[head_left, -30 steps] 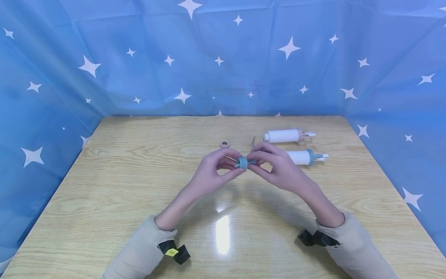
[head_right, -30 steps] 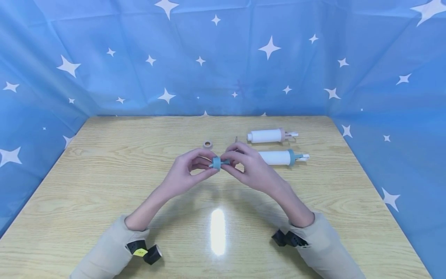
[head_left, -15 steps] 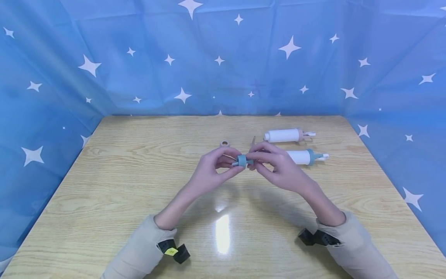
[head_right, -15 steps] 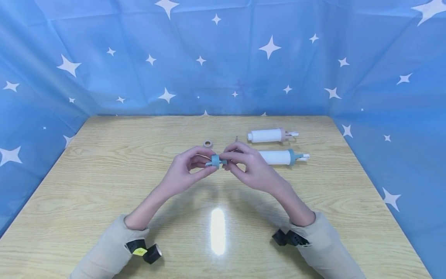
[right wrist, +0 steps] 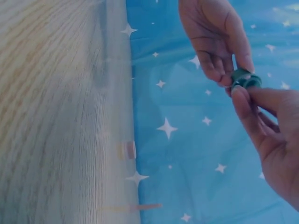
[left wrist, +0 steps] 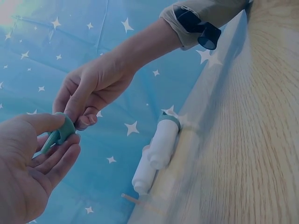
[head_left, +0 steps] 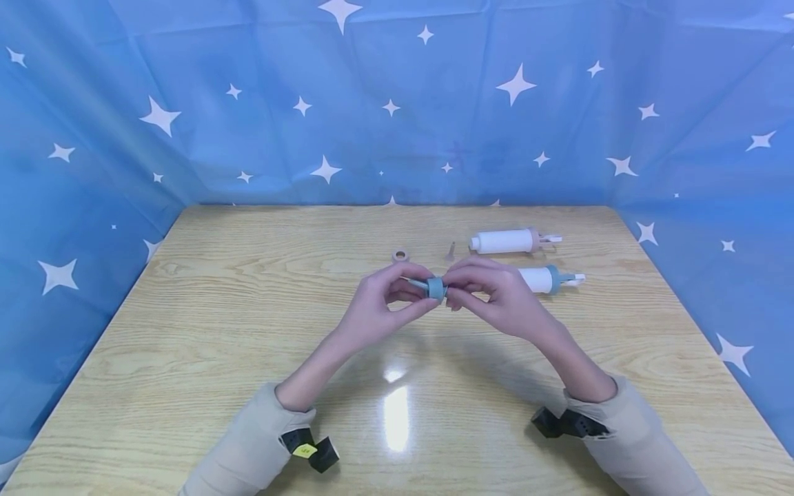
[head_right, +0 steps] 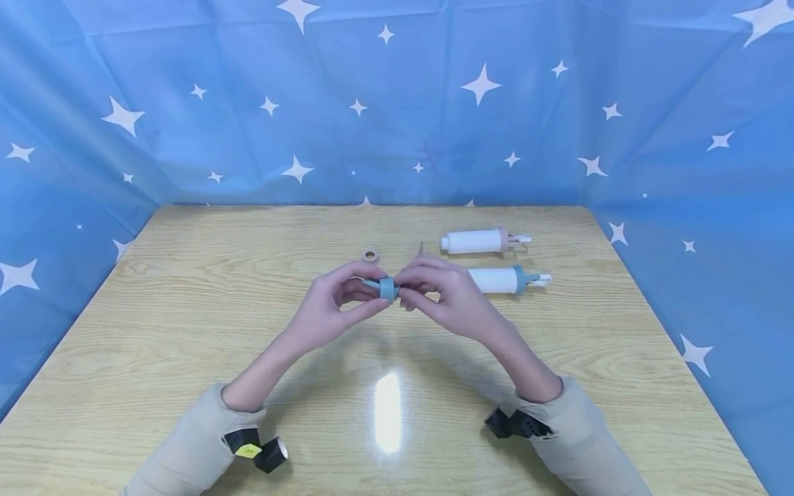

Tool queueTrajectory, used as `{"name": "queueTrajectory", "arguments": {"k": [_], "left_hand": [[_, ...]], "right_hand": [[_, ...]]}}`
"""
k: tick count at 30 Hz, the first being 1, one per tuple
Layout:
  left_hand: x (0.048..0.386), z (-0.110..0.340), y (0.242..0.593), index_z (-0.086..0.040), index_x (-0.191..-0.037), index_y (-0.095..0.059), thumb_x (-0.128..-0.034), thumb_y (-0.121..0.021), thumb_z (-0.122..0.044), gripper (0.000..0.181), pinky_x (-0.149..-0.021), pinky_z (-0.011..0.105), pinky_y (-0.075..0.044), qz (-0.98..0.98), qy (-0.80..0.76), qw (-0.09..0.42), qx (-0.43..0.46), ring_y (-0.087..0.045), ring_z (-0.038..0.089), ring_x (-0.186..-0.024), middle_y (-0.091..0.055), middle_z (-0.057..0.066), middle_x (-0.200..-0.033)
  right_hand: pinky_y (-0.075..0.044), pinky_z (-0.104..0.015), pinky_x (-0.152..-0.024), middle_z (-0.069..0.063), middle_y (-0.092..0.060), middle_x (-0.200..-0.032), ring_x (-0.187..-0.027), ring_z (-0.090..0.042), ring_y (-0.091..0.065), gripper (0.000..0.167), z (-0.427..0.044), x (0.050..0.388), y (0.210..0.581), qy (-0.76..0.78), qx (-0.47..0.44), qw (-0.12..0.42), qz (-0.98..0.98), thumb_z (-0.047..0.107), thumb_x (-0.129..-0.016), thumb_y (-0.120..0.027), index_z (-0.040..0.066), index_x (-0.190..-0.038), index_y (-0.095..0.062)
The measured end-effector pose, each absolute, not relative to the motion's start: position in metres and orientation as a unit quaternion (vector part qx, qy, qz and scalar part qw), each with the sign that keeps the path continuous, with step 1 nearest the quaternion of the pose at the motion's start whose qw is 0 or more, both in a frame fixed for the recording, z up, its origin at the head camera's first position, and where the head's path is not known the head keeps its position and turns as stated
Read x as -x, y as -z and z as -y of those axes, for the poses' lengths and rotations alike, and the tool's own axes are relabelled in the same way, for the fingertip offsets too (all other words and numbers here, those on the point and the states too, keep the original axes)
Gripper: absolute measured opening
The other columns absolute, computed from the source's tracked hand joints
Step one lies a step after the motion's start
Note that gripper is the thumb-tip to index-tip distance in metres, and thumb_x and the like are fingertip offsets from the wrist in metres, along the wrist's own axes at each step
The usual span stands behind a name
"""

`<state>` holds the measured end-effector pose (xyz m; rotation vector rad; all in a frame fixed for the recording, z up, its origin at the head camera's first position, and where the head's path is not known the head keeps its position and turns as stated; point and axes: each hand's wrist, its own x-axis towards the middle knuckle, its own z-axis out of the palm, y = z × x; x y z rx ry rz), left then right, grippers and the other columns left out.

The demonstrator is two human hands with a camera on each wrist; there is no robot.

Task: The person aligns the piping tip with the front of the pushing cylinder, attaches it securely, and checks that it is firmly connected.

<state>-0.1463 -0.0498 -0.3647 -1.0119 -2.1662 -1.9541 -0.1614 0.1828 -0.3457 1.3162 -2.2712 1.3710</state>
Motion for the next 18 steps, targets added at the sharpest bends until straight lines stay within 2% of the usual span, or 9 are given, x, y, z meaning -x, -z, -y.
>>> {"name": "queueTrajectory", "arguments": {"k": [10, 18], "left_hand": [[0.1425, 0.0474, 0.3637, 0.000, -0.117, -0.066, -0.0883, -0.077, 0.001, 0.031, -0.083, 0.033, -0.061, 0.695, 0.632, 0.031, 0.341, -0.071, 0.016, -0.091, -0.071, 0.008, -0.106], [0.1398, 0.0456, 0.3628, 0.000, -0.118, -0.066, -0.0883, -0.077, 0.001, 0.031, -0.082, 0.033, -0.061, 0.691, 0.635, 0.033, 0.344, -0.071, 0.016, -0.091, -0.071, 0.008, -0.107]], "right_hand": [[-0.060, -0.028, -0.063, -0.005, -0.070, -0.089, -0.073, -0.015, -0.070, 0.030, -0.1855, 0.1588, 0.3434, -0.494, -0.424, 0.072, 0.756, -0.020, -0.084, -0.069, 0.002, -0.105, -0.067], [-0.060, -0.026, -0.064, -0.009, -0.070, -0.091, -0.073, -0.014, -0.069, 0.021, -0.1857, 0.1567, 0.3407, -0.498, -0.421, 0.070, 0.755, -0.010, -0.088, -0.072, 0.004, -0.103, -0.067]]}}
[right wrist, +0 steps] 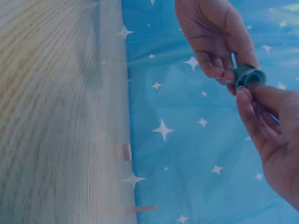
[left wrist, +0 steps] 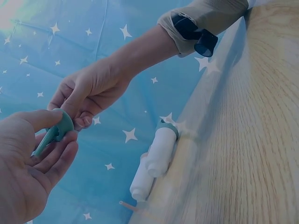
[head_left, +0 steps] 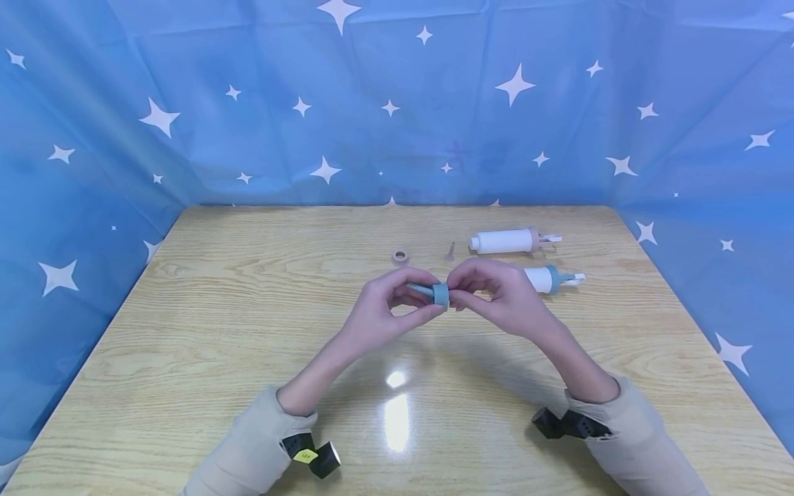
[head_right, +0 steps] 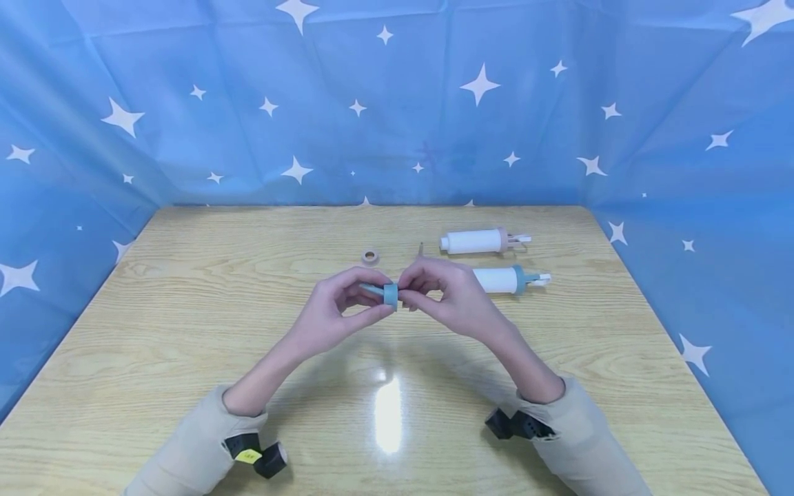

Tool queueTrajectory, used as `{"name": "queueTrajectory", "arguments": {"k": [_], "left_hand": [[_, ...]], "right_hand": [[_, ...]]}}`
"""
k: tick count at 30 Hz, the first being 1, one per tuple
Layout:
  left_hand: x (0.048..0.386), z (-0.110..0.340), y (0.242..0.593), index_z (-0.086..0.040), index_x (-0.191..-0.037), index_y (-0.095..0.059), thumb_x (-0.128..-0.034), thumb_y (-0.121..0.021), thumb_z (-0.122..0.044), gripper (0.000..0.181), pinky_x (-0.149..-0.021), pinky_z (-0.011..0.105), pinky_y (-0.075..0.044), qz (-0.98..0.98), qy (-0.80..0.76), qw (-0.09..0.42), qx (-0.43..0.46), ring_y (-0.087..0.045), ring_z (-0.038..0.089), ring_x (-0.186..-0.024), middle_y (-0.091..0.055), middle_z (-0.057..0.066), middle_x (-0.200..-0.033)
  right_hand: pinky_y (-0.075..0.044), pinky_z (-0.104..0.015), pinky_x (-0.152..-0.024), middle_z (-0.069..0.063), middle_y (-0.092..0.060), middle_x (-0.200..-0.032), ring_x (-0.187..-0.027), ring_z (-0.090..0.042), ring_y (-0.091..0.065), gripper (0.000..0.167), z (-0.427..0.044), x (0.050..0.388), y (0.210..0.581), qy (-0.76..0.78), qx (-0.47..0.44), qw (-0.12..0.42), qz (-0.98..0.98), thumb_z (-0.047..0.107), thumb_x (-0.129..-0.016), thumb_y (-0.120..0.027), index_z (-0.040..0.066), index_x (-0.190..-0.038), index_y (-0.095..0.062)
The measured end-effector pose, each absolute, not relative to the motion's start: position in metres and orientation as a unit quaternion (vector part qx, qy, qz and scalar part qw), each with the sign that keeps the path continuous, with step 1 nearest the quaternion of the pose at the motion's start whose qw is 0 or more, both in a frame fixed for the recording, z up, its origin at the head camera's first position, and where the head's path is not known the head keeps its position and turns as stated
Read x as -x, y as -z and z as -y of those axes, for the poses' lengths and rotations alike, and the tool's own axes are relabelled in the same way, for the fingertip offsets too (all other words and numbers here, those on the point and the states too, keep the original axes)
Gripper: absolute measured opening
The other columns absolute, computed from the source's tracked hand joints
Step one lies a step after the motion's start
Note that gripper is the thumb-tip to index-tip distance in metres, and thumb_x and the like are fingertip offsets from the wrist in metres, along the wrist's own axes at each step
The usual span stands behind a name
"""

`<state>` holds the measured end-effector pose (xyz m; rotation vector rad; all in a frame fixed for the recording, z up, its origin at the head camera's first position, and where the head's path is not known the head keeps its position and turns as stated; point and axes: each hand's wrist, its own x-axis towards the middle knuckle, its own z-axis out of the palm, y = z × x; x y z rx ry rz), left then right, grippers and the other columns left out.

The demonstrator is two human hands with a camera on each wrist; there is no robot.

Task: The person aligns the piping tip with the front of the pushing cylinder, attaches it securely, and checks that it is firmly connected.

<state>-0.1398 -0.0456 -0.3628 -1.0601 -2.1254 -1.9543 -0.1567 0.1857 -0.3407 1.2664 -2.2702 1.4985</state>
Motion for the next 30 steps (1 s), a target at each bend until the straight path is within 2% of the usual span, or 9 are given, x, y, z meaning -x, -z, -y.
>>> {"name": "queueTrajectory", "arguments": {"k": [8, 16, 30], "left_hand": [[0.1380, 0.0451, 0.3631, -0.002, -0.117, -0.066, -0.0887, -0.077, 0.000, 0.030, -0.082, 0.035, -0.061, 0.683, 0.644, 0.031, 0.343, -0.071, 0.017, -0.091, -0.070, 0.006, -0.107], [0.1367, 0.0424, 0.3631, -0.002, -0.116, -0.067, -0.0878, -0.077, 0.001, 0.030, -0.089, 0.036, -0.060, 0.669, 0.655, 0.030, 0.349, -0.071, 0.019, -0.098, -0.070, 0.008, -0.109], [0.1336, 0.0409, 0.3620, -0.003, -0.115, -0.067, -0.0876, -0.078, -0.001, 0.030, -0.089, 0.035, -0.059, 0.681, 0.646, 0.018, 0.346, -0.070, 0.016, -0.095, -0.070, 0.005, -0.108]], "right_hand": [[-0.060, -0.027, -0.064, -0.009, -0.070, -0.090, -0.073, -0.013, -0.069, 0.017, -0.1854, 0.1567, 0.3428, -0.494, -0.421, 0.080, 0.756, -0.004, -0.090, -0.073, 0.004, -0.103, -0.067], [-0.059, -0.023, -0.062, -0.002, -0.070, -0.087, -0.069, -0.012, -0.067, 0.028, -0.1834, 0.1561, 0.3447, -0.482, -0.398, 0.092, 0.775, -0.018, -0.082, -0.073, 0.003, -0.100, -0.066], [-0.059, -0.024, -0.064, -0.001, -0.069, -0.089, -0.071, -0.011, -0.067, 0.028, -0.1828, 0.1558, 0.3443, -0.462, -0.398, 0.082, 0.788, -0.015, -0.084, -0.072, 0.003, -0.104, -0.065]]}}
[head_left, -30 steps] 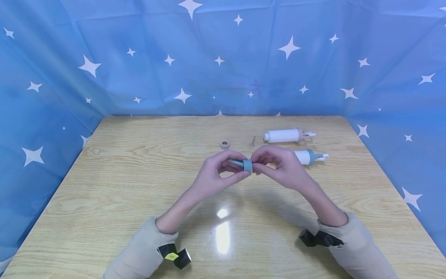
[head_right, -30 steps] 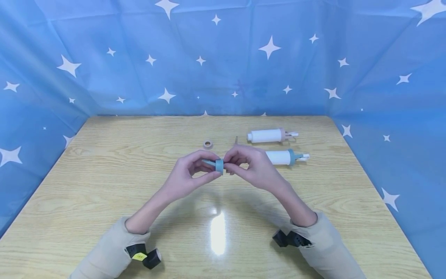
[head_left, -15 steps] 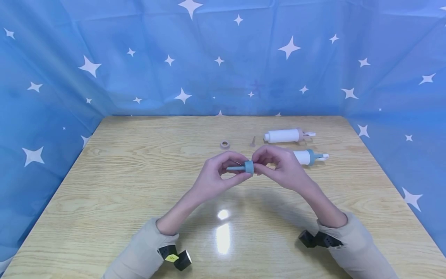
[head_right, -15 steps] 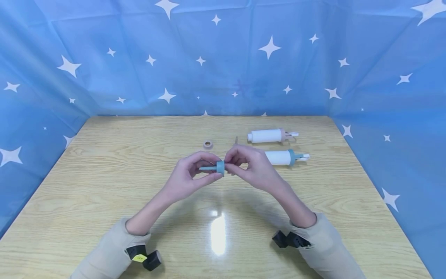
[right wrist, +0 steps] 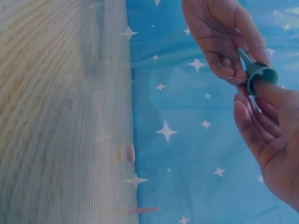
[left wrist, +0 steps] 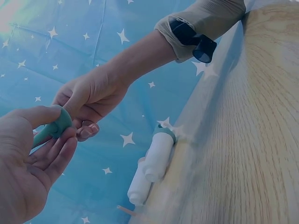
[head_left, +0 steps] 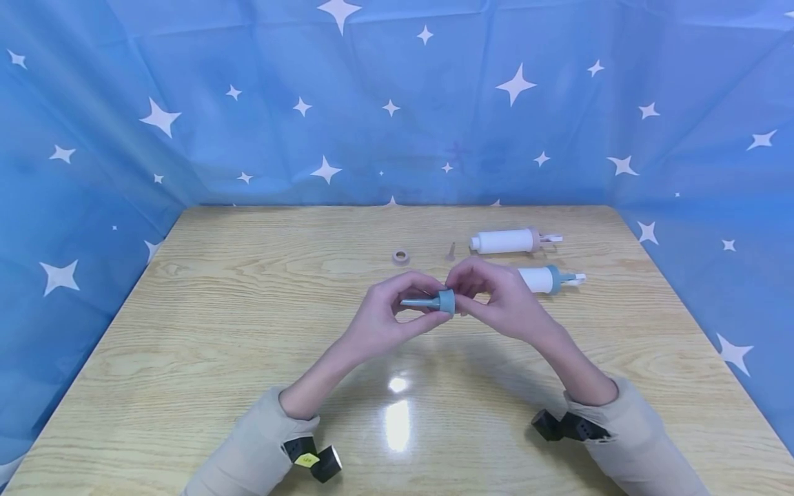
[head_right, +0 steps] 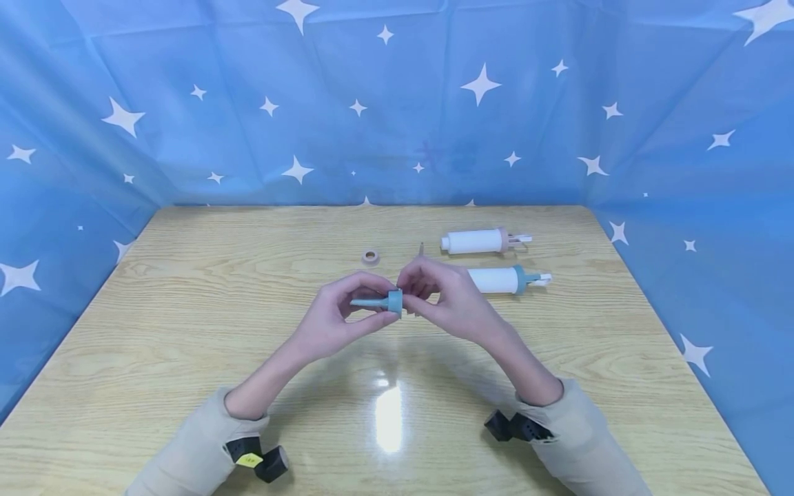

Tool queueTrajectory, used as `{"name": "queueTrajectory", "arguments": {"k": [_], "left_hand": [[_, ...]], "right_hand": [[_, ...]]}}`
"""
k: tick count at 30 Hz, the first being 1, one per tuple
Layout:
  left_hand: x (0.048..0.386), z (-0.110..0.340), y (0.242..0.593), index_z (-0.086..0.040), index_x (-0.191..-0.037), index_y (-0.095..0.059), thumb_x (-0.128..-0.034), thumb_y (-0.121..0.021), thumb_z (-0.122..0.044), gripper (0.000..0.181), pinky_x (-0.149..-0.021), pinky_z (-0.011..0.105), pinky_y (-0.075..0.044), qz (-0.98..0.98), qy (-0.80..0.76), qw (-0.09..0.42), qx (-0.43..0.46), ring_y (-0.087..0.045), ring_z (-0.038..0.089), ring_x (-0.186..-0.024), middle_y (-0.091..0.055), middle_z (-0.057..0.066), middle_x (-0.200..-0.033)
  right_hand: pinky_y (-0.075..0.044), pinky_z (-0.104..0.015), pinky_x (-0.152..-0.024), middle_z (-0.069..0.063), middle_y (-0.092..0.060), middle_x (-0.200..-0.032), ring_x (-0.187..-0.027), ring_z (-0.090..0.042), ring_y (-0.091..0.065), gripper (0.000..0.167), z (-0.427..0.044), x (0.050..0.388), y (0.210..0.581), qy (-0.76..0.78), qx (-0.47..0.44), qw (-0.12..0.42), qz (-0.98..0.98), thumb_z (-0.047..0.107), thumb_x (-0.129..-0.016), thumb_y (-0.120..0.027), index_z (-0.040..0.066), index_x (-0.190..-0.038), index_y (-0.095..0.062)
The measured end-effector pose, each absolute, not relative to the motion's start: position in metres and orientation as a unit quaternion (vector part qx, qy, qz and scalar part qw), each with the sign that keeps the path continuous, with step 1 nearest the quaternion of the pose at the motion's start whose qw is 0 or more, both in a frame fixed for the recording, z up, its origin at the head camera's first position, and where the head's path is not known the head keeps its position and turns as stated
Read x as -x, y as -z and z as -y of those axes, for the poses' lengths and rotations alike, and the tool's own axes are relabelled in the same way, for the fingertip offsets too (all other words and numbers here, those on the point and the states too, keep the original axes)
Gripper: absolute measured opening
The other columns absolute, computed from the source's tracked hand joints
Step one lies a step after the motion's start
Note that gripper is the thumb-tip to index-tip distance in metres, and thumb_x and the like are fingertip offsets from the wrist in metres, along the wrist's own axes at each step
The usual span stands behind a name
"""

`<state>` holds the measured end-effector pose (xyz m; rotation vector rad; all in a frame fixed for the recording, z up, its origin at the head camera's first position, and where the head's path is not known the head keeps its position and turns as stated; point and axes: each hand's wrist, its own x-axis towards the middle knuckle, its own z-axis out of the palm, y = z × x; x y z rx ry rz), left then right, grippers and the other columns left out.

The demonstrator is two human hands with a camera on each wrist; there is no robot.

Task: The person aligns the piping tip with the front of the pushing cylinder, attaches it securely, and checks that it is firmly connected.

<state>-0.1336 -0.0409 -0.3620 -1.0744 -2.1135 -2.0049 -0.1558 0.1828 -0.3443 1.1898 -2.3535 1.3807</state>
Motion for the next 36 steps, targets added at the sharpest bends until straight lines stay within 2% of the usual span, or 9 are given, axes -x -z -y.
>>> {"name": "queueTrajectory", "arguments": {"k": [11, 36], "left_hand": [[0.1337, 0.0411, 0.3627, -0.004, -0.116, -0.067, -0.0875, -0.078, -0.001, 0.030, -0.090, 0.035, -0.059, 0.683, 0.644, 0.013, 0.345, -0.070, 0.016, -0.096, -0.070, 0.005, -0.108], [0.1353, 0.0457, 0.3612, -0.002, -0.117, -0.067, -0.0882, -0.077, 0.000, 0.030, -0.091, 0.036, -0.058, 0.677, 0.648, 0.028, 0.348, -0.070, 0.018, -0.095, -0.070, 0.006, -0.109]], "right_hand": [[-0.059, -0.024, -0.063, 0.002, -0.069, -0.088, -0.070, -0.010, -0.066, 0.024, -0.1844, 0.1556, 0.3431, -0.445, -0.398, 0.075, 0.798, -0.012, -0.086, -0.072, 0.004, -0.103, -0.067], [-0.055, -0.022, -0.062, 0.005, -0.069, -0.087, -0.072, -0.010, -0.065, 0.028, -0.1897, 0.1561, 0.3360, -0.441, -0.419, 0.081, 0.789, -0.010, -0.088, -0.071, 0.010, -0.108, -0.068]]}}
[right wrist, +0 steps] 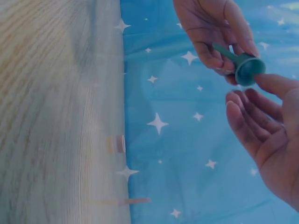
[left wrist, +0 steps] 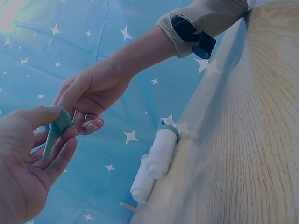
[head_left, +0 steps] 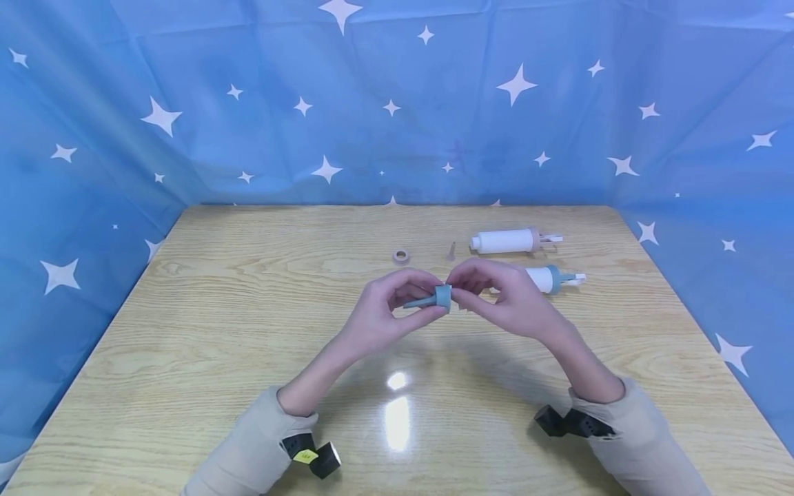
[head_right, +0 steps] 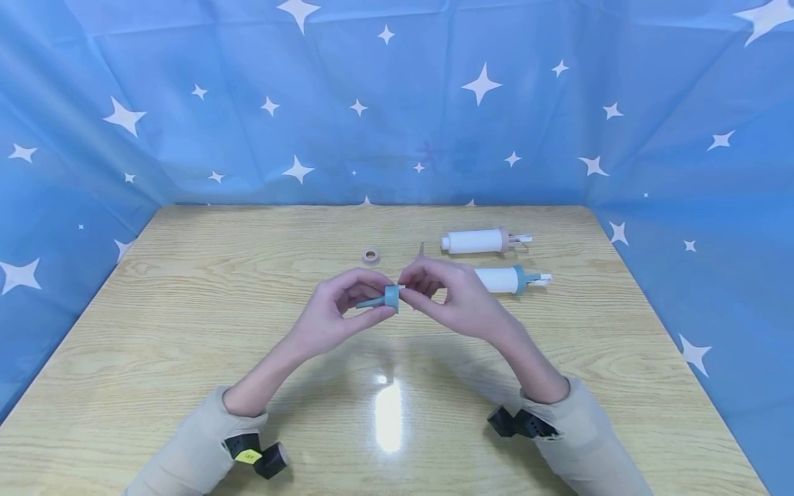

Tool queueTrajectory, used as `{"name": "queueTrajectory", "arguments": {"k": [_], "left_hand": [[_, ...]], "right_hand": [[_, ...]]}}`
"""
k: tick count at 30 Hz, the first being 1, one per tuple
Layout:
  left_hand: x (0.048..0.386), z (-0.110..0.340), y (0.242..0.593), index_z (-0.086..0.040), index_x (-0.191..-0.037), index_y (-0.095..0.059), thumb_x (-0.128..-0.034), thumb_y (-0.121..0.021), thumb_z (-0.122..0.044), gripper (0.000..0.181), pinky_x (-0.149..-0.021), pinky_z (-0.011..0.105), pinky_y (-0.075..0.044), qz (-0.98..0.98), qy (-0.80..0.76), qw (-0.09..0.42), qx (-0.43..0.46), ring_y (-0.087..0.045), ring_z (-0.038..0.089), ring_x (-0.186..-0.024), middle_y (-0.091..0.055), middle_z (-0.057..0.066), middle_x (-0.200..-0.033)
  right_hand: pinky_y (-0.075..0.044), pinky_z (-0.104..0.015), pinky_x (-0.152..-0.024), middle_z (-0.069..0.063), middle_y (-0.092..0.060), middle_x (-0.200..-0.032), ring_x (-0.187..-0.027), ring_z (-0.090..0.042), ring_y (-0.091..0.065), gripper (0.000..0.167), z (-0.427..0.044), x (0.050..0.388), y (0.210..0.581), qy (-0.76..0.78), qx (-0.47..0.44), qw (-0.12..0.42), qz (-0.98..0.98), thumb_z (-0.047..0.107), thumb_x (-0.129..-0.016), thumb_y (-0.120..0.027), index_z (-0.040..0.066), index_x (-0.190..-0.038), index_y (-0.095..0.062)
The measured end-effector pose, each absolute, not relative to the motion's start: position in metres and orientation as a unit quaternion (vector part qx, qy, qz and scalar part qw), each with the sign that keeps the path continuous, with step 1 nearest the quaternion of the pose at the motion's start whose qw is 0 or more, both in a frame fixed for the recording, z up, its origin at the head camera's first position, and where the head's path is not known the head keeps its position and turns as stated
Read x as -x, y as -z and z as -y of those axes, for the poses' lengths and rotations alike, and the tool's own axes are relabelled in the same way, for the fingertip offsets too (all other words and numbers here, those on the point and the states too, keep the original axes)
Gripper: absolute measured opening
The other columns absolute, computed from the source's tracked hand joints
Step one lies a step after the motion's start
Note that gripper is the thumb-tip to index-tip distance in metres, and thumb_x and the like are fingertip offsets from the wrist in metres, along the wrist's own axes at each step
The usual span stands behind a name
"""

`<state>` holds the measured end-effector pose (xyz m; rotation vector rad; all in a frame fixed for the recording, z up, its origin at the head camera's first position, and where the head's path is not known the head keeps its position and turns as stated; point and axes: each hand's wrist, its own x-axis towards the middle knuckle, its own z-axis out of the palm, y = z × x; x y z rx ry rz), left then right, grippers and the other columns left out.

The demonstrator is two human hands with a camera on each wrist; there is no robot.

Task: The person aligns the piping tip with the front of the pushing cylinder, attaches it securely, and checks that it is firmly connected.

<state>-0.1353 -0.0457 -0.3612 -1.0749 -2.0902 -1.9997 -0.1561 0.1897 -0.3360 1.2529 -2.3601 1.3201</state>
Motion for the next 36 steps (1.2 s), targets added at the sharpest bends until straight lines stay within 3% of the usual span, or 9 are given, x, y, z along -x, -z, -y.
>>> {"name": "queueTrajectory", "arguments": {"k": [12, 28, 36], "left_hand": [[0.137, 0.050, 0.361, -0.002, -0.116, -0.067, -0.0879, -0.077, 0.000, 0.030, -0.091, 0.035, -0.058, 0.686, 0.644, 0.031, 0.336, -0.070, 0.018, -0.096, -0.070, 0.006, -0.109], [0.140, 0.054, 0.358, -0.001, -0.116, -0.067, -0.0881, -0.076, 0.003, 0.030, -0.092, 0.035, -0.058, 0.683, 0.646, 0.038, 0.338, -0.070, 0.020, -0.099, -0.070, 0.008, -0.110], [0.143, 0.056, 0.359, 0.000, -0.116, -0.067, -0.0879, -0.076, 0.003, 0.030, -0.093, 0.035, -0.057, 0.687, 0.646, 0.042, 0.331, -0.070, 0.020, -0.099, -0.071, 0.009, -0.108]], "right_hand": [[-0.056, -0.020, -0.070, 0.005, -0.069, -0.089, -0.077, -0.010, -0.065, 0.028, -0.204, 0.166, 0.330, -0.430, -0.427, 0.125, 0.786, -0.011, -0.083, -0.074, 0.006, -0.105, -0.070], [-0.050, -0.020, -0.084, 0.003, -0.071, -0.094, -0.082, -0.011, -0.066, 0.035, -0.230, 0.182, 0.328, -0.399, -0.413, 0.127, 0.809, -0.012, -0.081, -0.076, 0.010, -0.109, -0.071], [-0.052, -0.021, -0.083, 0.001, -0.069, -0.102, -0.091, -0.010, -0.062, 0.033, -0.242, 0.189, 0.332, -0.381, -0.381, 0.112, 0.835, -0.007, -0.083, -0.077, 0.009, -0.111, -0.070]]}}
